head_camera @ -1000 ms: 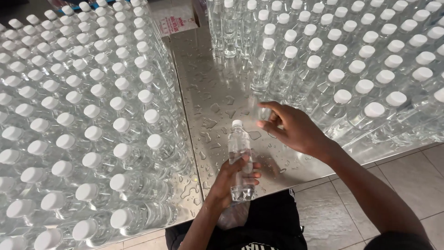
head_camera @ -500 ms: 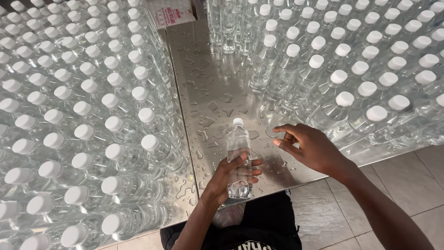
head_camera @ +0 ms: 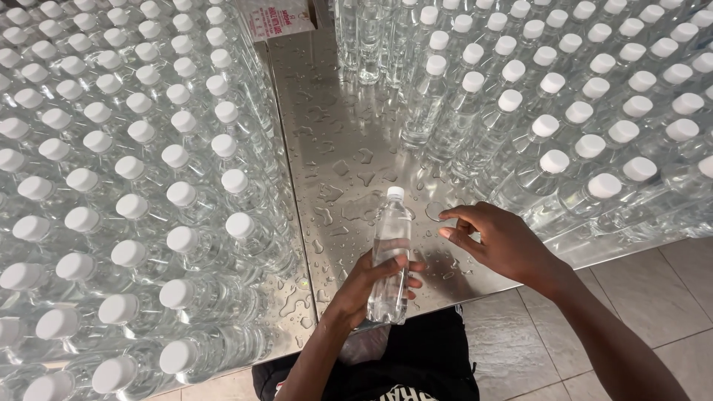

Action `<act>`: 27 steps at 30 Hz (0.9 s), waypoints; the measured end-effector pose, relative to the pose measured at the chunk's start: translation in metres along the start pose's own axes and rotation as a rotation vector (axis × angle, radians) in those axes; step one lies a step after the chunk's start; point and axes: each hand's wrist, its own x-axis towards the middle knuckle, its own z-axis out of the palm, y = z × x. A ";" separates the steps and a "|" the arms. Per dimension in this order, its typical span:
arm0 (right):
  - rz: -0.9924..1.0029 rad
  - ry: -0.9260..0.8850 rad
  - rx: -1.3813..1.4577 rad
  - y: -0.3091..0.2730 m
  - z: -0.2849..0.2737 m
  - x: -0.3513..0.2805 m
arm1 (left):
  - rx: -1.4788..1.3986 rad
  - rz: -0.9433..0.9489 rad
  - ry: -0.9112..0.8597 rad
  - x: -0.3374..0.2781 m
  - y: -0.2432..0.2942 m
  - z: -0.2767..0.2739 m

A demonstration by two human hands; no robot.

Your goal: Manually placing and screwing caps onto plastic water bottles on a production table.

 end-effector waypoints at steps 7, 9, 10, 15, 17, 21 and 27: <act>-0.364 0.120 -0.036 0.011 -0.007 0.000 | 0.440 0.126 -0.090 -0.013 0.005 -0.003; -0.441 0.073 -0.014 0.001 -0.022 -0.001 | 0.450 0.126 -0.153 -0.017 0.004 -0.011; -0.521 0.020 0.012 -0.003 -0.029 -0.002 | 0.458 0.124 -0.208 -0.019 0.002 -0.015; -0.500 -0.215 -0.088 -0.013 -0.043 -0.003 | 0.666 0.079 -0.265 -0.047 0.032 0.006; -0.541 -0.227 -0.130 -0.016 -0.044 -0.003 | 0.649 0.089 -0.304 -0.049 0.031 0.002; -0.683 -0.284 -0.310 -0.007 -0.035 0.004 | 0.625 0.053 -0.459 -0.055 0.040 0.004; -0.920 -0.114 -0.439 0.018 -0.003 0.004 | 0.917 0.065 -0.438 -0.061 0.044 0.001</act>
